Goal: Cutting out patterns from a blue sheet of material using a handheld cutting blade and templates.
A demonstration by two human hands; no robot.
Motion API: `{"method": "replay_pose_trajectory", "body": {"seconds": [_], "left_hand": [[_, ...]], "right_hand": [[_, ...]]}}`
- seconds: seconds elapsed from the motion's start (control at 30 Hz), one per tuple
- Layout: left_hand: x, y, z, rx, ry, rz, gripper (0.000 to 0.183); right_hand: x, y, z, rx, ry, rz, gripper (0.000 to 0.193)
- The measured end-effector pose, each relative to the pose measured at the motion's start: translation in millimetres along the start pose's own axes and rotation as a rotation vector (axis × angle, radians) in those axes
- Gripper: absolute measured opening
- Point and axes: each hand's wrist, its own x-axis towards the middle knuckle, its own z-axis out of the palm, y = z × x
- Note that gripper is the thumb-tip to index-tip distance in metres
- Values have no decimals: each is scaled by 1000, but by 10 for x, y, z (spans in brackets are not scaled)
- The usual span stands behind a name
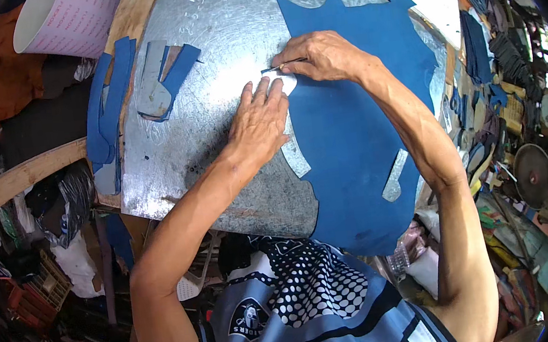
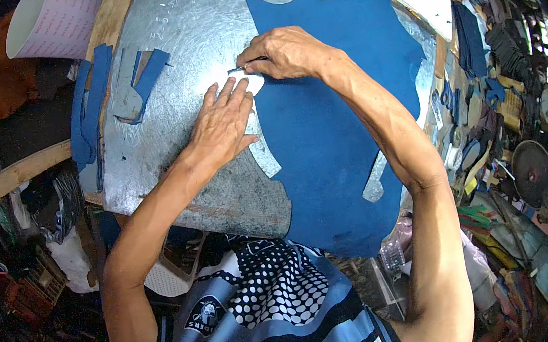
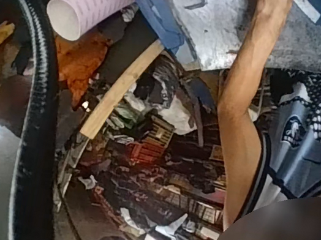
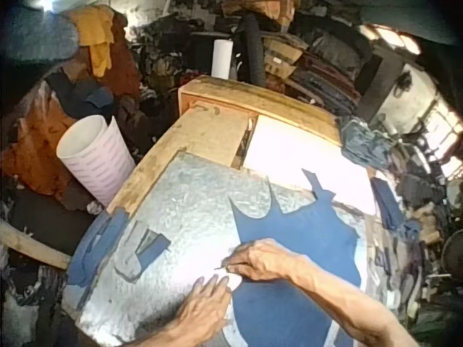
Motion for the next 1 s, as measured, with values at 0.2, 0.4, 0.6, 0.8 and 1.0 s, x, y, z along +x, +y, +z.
{"method": "replay_pose_trajectory", "body": {"seconds": [0.2, 0.4, 0.6, 0.8, 1.0], "left_hand": [[3, 4, -28, 6, -10, 5, 76], [47, -3, -92, -11, -48, 2, 73], [61, -33, -61, -25, -48, 7, 71], [77, -36, -69, -48, -43, -9, 72], [99, -52, -69, -55, -35, -3, 69]], "right_hand": [[41, -19, -16, -27, -39, 14, 26], [37, -29, -17, -73, -18, -34, 25], [23, -109, -64, -95, -125, 74, 27], [-29, -69, -56, -100, -65, 54, 26], [-75, -16, -68, -82, -75, 76, 26]]}}
